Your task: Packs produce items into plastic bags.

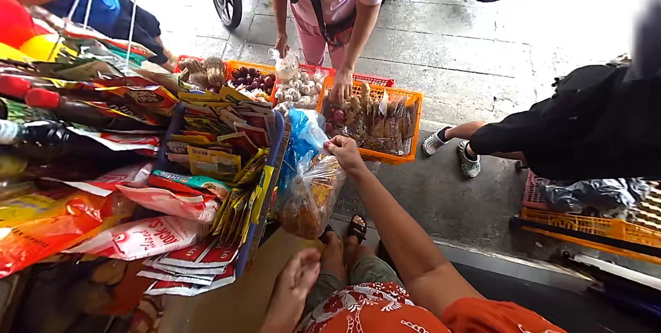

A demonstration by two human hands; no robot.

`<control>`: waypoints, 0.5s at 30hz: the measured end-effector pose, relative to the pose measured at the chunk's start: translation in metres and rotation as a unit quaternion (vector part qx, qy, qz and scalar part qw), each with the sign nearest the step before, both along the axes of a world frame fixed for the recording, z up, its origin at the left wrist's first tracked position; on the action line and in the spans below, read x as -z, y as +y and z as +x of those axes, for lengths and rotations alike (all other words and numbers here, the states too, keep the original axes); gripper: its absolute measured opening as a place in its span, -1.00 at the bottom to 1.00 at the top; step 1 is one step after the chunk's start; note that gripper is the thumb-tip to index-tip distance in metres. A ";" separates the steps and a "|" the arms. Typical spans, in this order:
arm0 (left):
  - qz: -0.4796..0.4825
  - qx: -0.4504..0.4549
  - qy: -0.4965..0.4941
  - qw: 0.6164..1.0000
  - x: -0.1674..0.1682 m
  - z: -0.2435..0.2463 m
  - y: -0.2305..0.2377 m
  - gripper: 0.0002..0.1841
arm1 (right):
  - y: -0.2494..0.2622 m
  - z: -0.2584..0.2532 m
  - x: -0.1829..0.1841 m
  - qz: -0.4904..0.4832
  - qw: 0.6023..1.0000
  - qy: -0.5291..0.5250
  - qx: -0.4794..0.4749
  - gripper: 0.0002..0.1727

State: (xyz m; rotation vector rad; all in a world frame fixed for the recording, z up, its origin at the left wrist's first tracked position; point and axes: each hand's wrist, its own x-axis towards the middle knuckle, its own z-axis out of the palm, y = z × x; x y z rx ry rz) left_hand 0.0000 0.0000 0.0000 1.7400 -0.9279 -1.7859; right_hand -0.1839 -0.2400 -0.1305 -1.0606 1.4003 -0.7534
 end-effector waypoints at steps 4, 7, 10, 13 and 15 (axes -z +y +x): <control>-0.060 -0.007 -0.014 0.998 0.033 -0.025 -0.070 -0.63 | 0.009 -0.007 0.006 0.004 0.997 -0.069 0.021 -0.80; -0.028 -0.093 -0.002 0.995 0.065 -0.043 -0.127 -0.54 | 0.019 -0.004 0.007 0.017 0.992 -0.114 0.056 -0.82; 0.045 -0.166 0.017 0.985 0.094 -0.057 -0.181 -0.41 | 0.032 -0.002 0.009 0.045 0.986 -0.134 0.085 -0.82; 0.100 -0.210 0.030 0.972 0.122 -0.063 -0.214 -0.50 | 0.043 -0.002 0.010 0.063 0.993 -0.091 0.045 -0.81; 0.086 -0.215 -0.001 0.973 0.138 -0.067 -0.222 -0.77 | 0.042 -0.008 0.007 0.053 0.998 0.017 0.015 -0.79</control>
